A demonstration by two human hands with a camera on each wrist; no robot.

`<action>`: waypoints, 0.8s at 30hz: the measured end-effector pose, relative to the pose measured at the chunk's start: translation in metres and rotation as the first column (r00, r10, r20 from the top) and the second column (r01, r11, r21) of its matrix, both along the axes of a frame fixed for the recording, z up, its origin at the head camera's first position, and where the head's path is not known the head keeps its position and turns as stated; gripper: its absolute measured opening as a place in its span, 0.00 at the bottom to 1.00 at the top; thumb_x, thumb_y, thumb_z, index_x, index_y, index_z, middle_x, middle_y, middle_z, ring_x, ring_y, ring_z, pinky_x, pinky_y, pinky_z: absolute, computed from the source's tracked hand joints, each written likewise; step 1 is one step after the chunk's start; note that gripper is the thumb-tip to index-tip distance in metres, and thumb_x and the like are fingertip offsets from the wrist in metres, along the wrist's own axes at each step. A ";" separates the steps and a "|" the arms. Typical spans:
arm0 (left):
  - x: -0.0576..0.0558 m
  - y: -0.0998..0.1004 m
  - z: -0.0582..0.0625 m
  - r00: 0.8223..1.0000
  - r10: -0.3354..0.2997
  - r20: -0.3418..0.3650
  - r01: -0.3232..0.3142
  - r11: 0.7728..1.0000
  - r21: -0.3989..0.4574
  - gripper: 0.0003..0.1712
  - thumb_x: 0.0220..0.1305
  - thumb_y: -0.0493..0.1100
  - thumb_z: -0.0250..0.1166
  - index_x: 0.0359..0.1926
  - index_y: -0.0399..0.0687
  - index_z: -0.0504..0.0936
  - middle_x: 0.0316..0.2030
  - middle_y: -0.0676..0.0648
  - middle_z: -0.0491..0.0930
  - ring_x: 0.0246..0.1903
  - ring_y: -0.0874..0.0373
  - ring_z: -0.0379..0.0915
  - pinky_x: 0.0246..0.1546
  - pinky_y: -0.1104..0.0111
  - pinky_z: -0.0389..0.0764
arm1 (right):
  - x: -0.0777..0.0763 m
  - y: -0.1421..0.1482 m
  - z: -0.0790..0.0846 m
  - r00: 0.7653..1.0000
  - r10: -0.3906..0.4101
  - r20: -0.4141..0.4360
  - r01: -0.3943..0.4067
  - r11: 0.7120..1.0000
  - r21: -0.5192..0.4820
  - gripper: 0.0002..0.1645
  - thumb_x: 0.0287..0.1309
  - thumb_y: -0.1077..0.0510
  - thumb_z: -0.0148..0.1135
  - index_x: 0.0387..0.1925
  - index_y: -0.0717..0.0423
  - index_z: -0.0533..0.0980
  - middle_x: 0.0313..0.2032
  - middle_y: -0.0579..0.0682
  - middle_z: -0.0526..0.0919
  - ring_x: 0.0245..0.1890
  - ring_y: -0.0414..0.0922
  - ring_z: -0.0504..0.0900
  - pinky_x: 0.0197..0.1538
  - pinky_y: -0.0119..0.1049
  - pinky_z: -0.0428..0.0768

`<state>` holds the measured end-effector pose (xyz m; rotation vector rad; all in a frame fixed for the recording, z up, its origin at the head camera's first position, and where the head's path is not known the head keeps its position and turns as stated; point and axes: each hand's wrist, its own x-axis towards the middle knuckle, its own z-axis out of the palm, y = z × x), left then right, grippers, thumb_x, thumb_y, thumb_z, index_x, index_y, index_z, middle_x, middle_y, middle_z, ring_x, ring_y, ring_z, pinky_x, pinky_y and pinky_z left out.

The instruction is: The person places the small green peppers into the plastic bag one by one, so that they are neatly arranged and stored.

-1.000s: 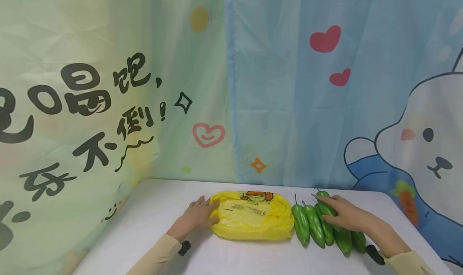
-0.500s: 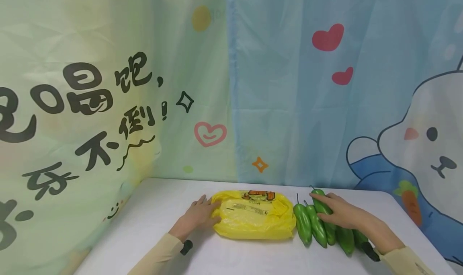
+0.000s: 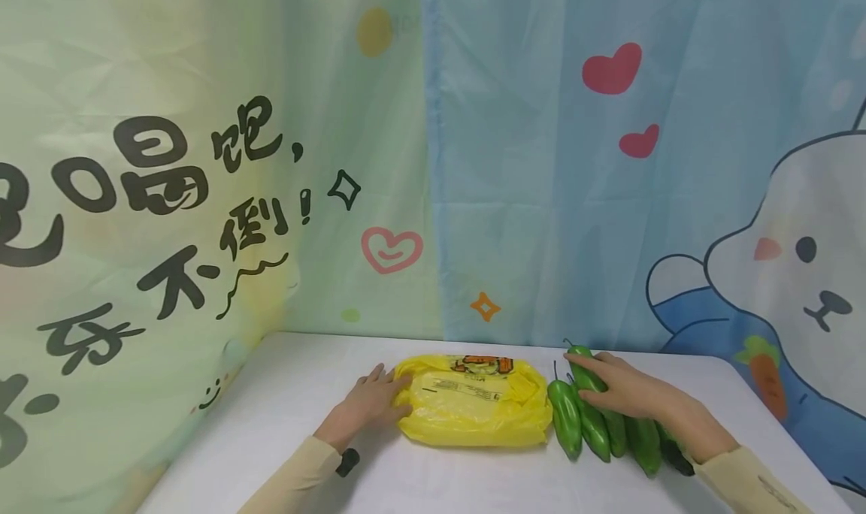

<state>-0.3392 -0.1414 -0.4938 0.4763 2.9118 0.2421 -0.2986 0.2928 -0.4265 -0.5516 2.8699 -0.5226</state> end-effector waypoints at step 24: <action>0.000 0.001 0.001 1.000 0.006 0.011 -0.006 1.000 0.011 0.37 0.70 0.62 0.58 0.74 0.55 0.66 0.75 0.39 0.62 0.78 0.38 0.47 0.76 0.43 0.55 | -0.007 -0.028 0.006 0.998 0.056 0.010 -0.057 0.998 0.032 0.41 0.66 0.47 0.64 0.75 0.53 0.62 0.66 0.77 0.65 0.65 0.72 0.68 0.59 0.71 0.73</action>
